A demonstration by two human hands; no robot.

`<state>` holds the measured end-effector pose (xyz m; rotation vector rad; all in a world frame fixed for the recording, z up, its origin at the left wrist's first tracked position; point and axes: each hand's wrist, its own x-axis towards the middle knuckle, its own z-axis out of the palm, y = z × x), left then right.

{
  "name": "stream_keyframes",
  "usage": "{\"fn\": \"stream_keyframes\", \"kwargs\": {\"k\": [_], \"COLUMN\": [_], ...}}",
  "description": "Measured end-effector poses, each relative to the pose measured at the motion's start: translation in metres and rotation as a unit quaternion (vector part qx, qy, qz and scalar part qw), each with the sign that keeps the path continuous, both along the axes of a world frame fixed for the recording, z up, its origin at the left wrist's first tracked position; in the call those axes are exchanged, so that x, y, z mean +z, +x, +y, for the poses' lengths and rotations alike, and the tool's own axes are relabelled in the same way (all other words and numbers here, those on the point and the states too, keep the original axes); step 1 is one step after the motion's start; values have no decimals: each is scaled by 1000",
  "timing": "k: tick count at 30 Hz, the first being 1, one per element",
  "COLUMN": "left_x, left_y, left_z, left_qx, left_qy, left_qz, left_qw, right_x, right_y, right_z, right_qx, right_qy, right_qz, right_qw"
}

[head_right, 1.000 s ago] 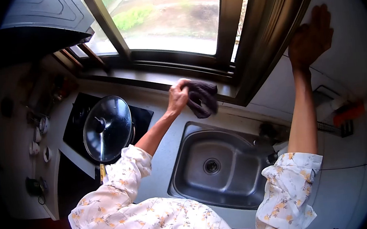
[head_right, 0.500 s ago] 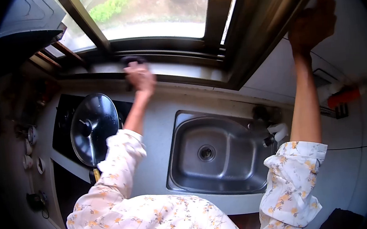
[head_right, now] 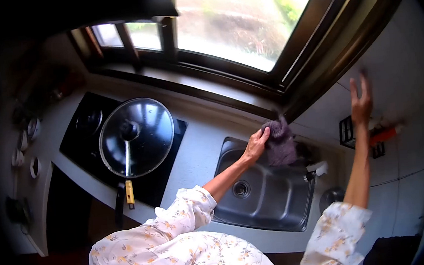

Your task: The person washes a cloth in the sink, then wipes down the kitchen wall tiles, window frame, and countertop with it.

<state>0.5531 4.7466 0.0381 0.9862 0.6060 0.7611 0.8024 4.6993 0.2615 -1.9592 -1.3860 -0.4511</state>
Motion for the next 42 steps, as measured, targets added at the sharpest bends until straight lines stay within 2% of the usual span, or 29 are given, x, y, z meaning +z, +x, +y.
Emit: {"fn": "stream_keyframes", "kwargs": {"k": [1, 2, 4, 5, 6, 7, 8, 9, 10, 11, 12, 13, 14, 15, 16, 18, 19, 20, 22, 25, 26, 28, 30, 32, 34, 36, 38, 40, 42], "left_x": [8, 17, 42, 42, 55, 64, 69, 64, 57, 75, 79, 75, 78, 81, 81, 96, 112, 117, 126, 160, 162, 162, 161, 145, 130, 113, 104, 99, 97], "left_y": [-13, -27, -48, -50, -62, -72, -78, -82, -86, -106, -119, -131, -145, -162, -177, -211, -227, -240, -267, -332, -357, -414, -471, -531, -596, -654, -706, -742, -764], "left_z": [-11, -36, -65, -75, -83, -93, -100, -112, -127, -143, -152, -157, -160, -161, -162, -171, -176, -182, -192, -185, -181, -172, -161, -145, -128, -108, -86, -58, -29], "left_qx": [-17, -34, 9, -31, -36, -23, -9, 2, 12, 55, 27, 18, 9, -32, -17, -71, -99, -102, 9, 81, 115, 145, 202, 232, 211, 211, 232, 247, 243], "left_qy": [-8, 7, 59, 13, 82, 172, 260, 375, 477, 497, 512, 498, 480, 403, 385, 396, 445, 442, 515, 490, 491, 433, 379, 320, 261, 240, 143, 109, 93], "left_qz": [4, 0, -65, -111, -101, -65, -27, 88, 205, 224, 314, 346, 376, 378, 376, 393, 426, 426, 327, 294, 279, 278, 280, 255, 292, 280, 242, 223, 218], "left_qw": [1000, 999, 996, 993, 991, 983, 965, 923, 855, 836, 800, 795, 792, 833, 843, 827, 782, 783, 792, 817, 817, 845, 858, 883, 896, 905, 931, 937, 941], "right_x": [-7, -39, -78, -96, -116, -135, -142, -148, -154, -158, -162, -187, -189, -191, -192, -195, -195, -196, -197, -205, -193, -170, -126, -115, -118, -102, -99, -92, -83], "right_y": [-22, -38, -106, -140, -161, -182, -213, -237, -257, -276, -299, -330, -337, -342, -347, -356, -361, -367, -397, -408, -413, -411, -428, -441, -454, -485, -510, -536, -555], "right_z": [-23, -68, -98, -114, -121, -125, -122, -124, -129, -129, -128, -117, -120, -127, -136, -157, -167, -174, -179, -180, -174, -168, -155, -146, -138, -123, -102, -76, -58], "right_qx": [29, 107, 128, 126, 150, 193, 249, 300, 350, 333, 317, 460, 464, 435, 403, 328, 287, 245, 170, 109, 100, 263, 185, 160, 213, 211, 230, 331, 291], "right_qy": [12, 42, 7, -7, -39, -14, 60, 66, 71, 104, 139, 337, 332, 279, 223, 111, 55, 3, 59, 15, 12, 64, 131, 191, 211, 237, 274, 270, 262], "right_qz": [156, 205, 370, 447, 525, 599, 629, 641, 653, 673, 693, 754, 758, 791, 819, 862, 876, 885, 921, 959, 956, 921, 870, 846, 827, 837, 829, 826, 841], "right_qw": [987, 972, 920, 886, 837, 777, 734, 703, 668, 651, 632, 327, 316, 329, 343, 369, 383, 397, 346, 259, 276, 281, 439, 471, 476, 446, 430, 369, 373]}}
